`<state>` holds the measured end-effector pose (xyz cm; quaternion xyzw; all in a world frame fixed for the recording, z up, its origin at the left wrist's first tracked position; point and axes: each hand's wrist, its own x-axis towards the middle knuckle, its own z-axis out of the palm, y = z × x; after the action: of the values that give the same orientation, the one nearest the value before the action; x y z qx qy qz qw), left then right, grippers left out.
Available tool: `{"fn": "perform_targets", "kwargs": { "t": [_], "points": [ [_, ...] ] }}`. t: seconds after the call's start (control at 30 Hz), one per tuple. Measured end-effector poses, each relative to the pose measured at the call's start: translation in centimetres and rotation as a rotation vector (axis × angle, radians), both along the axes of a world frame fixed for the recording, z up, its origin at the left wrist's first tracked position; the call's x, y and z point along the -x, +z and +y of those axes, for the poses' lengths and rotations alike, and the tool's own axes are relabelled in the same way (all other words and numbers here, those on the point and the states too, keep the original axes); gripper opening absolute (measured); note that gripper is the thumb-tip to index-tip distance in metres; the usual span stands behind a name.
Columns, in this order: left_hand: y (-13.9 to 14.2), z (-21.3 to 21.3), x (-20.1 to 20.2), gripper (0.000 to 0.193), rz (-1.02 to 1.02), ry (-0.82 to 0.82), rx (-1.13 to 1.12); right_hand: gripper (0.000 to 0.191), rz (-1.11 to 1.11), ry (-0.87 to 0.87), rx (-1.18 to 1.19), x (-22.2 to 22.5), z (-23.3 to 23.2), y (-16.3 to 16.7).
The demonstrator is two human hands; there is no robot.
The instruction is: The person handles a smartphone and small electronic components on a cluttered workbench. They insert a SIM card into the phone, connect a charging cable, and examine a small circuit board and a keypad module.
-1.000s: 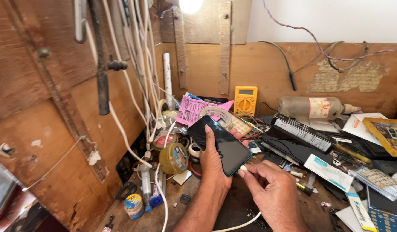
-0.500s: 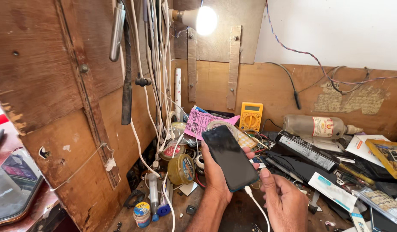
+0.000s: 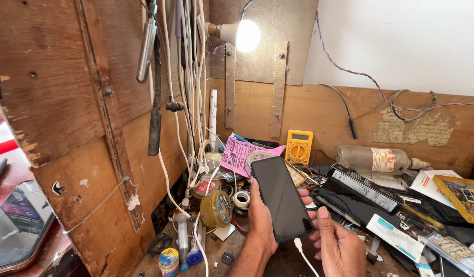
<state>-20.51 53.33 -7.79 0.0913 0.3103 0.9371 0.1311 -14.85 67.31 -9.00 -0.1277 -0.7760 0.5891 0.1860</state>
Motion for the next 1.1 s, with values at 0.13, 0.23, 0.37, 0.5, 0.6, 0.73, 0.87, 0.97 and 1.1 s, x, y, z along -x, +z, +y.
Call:
{"fn": "perform_targets", "kwargs": {
  "t": [0.13,0.23,0.37,0.5,0.6,0.73,0.87,0.97,1.1],
  "points": [
    [0.1,0.0,-0.2,0.104,0.021,0.002,-0.001,0.063,-0.007,0.000,0.009,0.3,0.2,-0.4],
    [0.3,0.1,-0.4,0.104,0.032,0.013,-0.017,0.063,-0.031,0.000,-0.008,0.5,0.4,-0.5],
    [0.6,0.1,-0.5,0.101,-0.014,0.006,-0.035,0.065,-0.042,0.003,-0.019,0.6,0.5,-0.5],
    [0.7,-0.1,-0.6,0.105,0.023,-0.025,-0.023,0.066,-0.057,-0.001,-0.018,0.6,0.4,-0.5],
    [0.6,-0.3,-0.8,0.107,0.048,-0.042,-0.010,0.067,-0.077,-0.004,-0.029,0.5,0.3,-0.5],
    [0.7,-0.2,-0.8,0.105,0.022,-0.032,-0.016,0.067,-0.070,0.004,-0.040,0.6,0.4,-0.5],
    [0.6,-0.3,-0.8,0.106,0.036,-0.044,-0.018,0.067,-0.065,-0.001,-0.043,0.6,0.4,-0.7],
    [0.3,-0.2,-0.5,0.102,0.010,-0.013,-0.026,0.067,-0.032,0.003,-0.039,0.7,0.5,-1.0],
    [0.2,0.0,-0.2,0.099,-0.023,-0.018,-0.055,0.066,-0.027,-0.017,-0.049,1.0,0.7,-1.4]
  ]
}}
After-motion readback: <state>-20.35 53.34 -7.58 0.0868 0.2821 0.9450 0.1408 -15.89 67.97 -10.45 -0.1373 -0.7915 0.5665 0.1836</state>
